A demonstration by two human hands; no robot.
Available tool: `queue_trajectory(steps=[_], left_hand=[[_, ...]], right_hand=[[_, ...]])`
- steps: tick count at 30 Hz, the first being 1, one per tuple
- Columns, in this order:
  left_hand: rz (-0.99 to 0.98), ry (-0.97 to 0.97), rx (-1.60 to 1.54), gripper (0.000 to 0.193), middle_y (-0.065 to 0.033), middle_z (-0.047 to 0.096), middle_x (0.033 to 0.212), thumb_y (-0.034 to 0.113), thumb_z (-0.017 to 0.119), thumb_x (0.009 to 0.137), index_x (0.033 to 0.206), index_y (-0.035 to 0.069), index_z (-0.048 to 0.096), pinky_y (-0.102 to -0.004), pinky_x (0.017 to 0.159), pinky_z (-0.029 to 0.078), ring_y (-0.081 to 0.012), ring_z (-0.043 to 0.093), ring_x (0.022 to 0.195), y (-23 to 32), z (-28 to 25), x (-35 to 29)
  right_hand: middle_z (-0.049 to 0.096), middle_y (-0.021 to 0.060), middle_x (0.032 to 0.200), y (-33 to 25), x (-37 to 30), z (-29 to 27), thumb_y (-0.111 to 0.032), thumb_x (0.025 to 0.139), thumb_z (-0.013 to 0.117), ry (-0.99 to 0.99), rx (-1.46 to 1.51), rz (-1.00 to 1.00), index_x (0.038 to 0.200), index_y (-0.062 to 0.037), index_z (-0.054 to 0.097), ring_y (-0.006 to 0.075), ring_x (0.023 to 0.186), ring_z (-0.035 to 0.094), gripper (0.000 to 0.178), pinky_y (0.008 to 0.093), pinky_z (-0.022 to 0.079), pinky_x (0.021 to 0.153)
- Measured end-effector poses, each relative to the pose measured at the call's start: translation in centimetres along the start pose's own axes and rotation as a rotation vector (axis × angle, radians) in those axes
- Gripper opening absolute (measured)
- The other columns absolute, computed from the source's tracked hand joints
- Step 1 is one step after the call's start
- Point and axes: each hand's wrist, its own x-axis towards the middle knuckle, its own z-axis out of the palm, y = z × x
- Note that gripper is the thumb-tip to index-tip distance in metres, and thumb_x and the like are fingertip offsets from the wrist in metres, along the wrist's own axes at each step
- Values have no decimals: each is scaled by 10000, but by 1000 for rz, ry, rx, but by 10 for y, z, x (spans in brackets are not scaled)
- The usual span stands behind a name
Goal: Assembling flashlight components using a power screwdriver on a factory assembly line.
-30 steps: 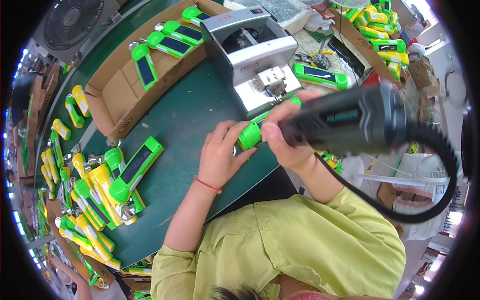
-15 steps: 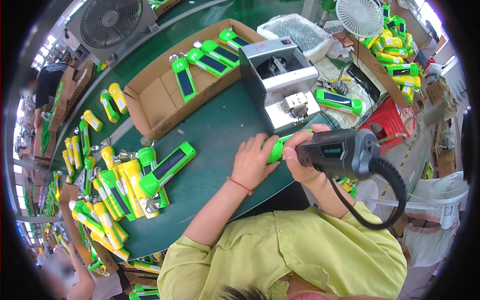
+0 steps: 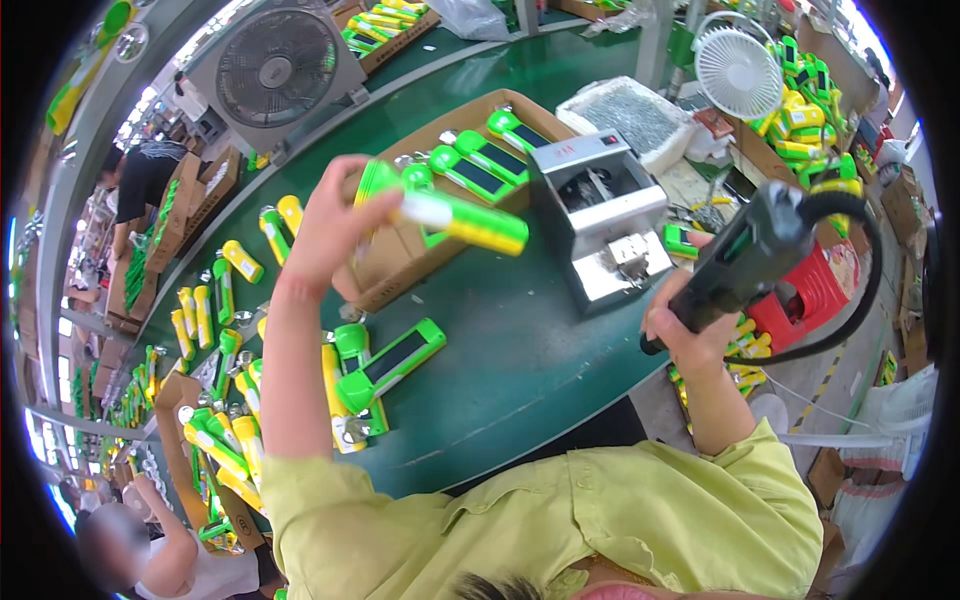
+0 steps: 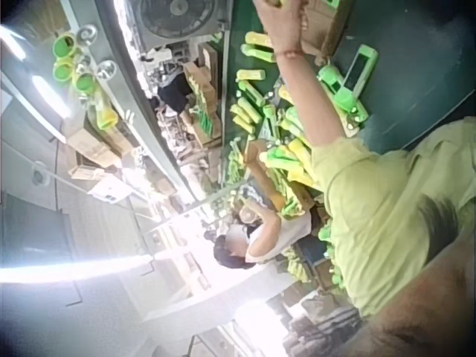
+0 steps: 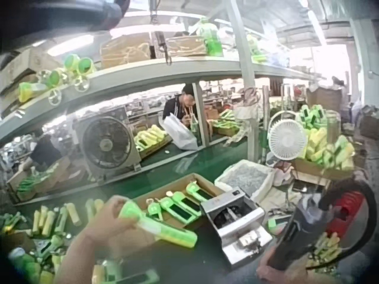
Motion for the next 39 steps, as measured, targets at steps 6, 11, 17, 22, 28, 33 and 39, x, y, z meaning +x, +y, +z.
queue_trajectory(steps=[6, 11, 17, 22, 28, 33, 39], left_hand=[[-97, -182, 191, 721, -126, 648, 926, 483, 715, 727, 1232, 21, 488, -270, 681, 484, -140, 634, 772, -72, -7, 152], [235, 257, 613, 628, -174, 425, 1344, 460, 650, 763, 1264, 110, 502, -392, 1044, 307, -287, 389, 1256, -151, -24, 184], [-809, 351, 868, 694, -156, 352, 1356, 523, 634, 724, 1276, 130, 483, -506, 991, 363, -337, 352, 1272, -223, -126, 139], [-897, 299, 677, 924, -200, 246, 1441, 614, 617, 646, 1333, 28, 423, -395, 1046, 327, -389, 343, 1276, -279, -108, 133], [-475, 436, 565, 660, -270, 589, 1041, 476, 656, 656, 1038, -60, 595, -380, 818, 468, -323, 581, 984, -190, -163, 47], [-104, 200, 732, 518, -297, 401, 1265, 328, 692, 694, 1011, -48, 530, -392, 985, 348, -387, 412, 1181, -117, -117, -84], [-432, 121, 866, 550, -293, 255, 1396, 363, 666, 716, 1069, -27, 505, -440, 978, 362, -428, 357, 1241, -105, -48, -174]], right_hand=[[544, 48, 691, 27, -7, -3, 108, 701, 639, 16, -222, -51, 1326, -11, 218, 94, 546, 502, 763, 189, 385, 500], [517, 24, 695, 34, -7, -17, -1, 713, 681, 24, -448, 29, 1296, 3, 236, 91, 577, 475, 733, 208, 389, 564], [518, 21, 724, 43, -13, -26, -136, 744, 702, 32, -625, 22, 1194, 10, 357, 108, 639, 461, 585, 227, 375, 635], [530, 23, 722, 50, -7, -21, -133, 753, 701, -23, -683, 55, 1237, 13, 277, 99, 680, 482, 660, 213, 375, 715], [539, 74, 688, 34, 2, 10, -68, 782, 653, 28, -395, -70, 1323, 40, 168, 132, 573, 519, 735, 233, 448, 581], [503, 69, 636, 36, -1, 14, -58, 770, 640, 43, -396, -101, 1315, 49, 226, 132, 534, 495, 693, 245, 440, 558], [555, 59, 676, 36, -19, 7, -22, 757, 662, -68, -317, -135, 1303, 65, 221, 90, 541, 500, 707, 174, 397, 535]])
